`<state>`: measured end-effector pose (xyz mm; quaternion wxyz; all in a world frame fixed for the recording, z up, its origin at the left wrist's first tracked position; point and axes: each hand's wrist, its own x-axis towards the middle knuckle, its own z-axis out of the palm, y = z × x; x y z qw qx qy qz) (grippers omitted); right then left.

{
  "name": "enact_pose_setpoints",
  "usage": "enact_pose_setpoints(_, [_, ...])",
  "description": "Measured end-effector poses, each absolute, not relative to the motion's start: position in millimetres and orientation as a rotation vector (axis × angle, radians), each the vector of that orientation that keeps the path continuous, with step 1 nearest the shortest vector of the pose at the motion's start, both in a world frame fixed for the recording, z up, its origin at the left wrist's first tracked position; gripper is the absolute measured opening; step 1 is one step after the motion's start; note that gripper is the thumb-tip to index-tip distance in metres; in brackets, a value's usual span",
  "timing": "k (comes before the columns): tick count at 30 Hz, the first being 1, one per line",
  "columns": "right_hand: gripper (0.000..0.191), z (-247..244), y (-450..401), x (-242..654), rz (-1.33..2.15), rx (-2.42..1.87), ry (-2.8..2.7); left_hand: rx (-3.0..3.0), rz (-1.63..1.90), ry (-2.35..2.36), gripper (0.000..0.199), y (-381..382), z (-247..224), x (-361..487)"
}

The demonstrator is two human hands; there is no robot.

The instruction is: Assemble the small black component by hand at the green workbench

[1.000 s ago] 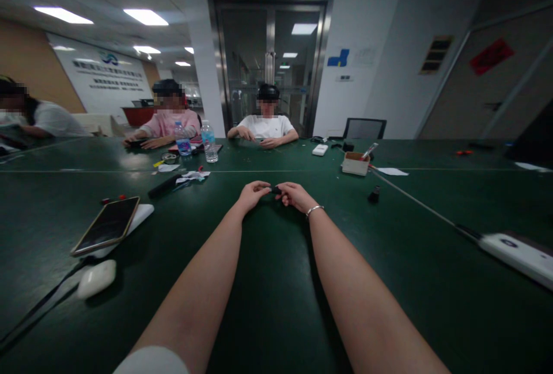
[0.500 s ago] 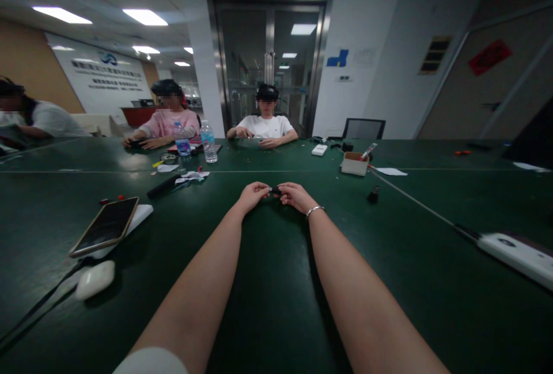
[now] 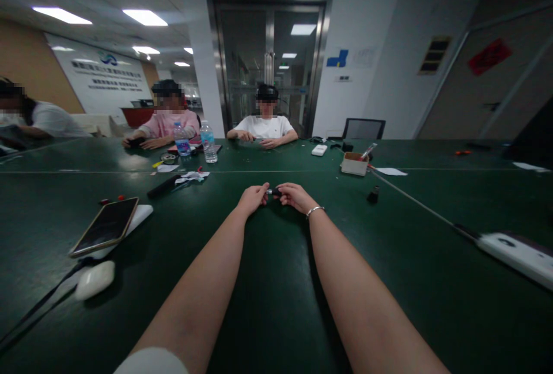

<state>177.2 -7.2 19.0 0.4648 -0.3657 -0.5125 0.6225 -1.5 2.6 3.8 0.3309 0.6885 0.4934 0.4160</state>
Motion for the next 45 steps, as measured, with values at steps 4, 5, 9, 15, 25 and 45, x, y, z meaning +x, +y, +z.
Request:
enact_pose_setpoints(4, [0.003, 20.8, -9.8, 176.6, 1.525, -0.904, -1.241, 1.786, 1.067, 1.164, 0.046, 2.3, 4.6, -0.2])
enact_pose_setpoints(5, [0.003, 21.1, -10.3, 176.7, 1.526, -0.904, -1.24, 1.782, 1.068, 1.134, 0.042, 2.1, 4.8, -0.1])
enact_pose_setpoints(9, [0.003, 21.2, -10.4, 177.4, 1.526, -0.897, -1.244, 1.786, 1.085, 1.114, 0.036, 1.3, 5.0, -0.6])
enact_pose_setpoints(15, [0.002, 20.9, -8.6, 176.1, 1.519, -0.938, -1.277, 1.742, 1.247, 1.166, 0.031, 1.5, 4.8, -0.8])
enact_pose_setpoints(25, [0.007, 19.1, -6.7, 176.1, 1.543, -0.919, -1.278, 1.845, 1.079, 1.374, 0.051, -0.6, 8.3, -3.2])
enact_pose_setpoints(45, [0.018, 18.8, -8.0, 177.5, 1.554, -0.883, -1.283, 1.866, 1.316, 1.381, 0.033, 2.0, 4.4, -3.6])
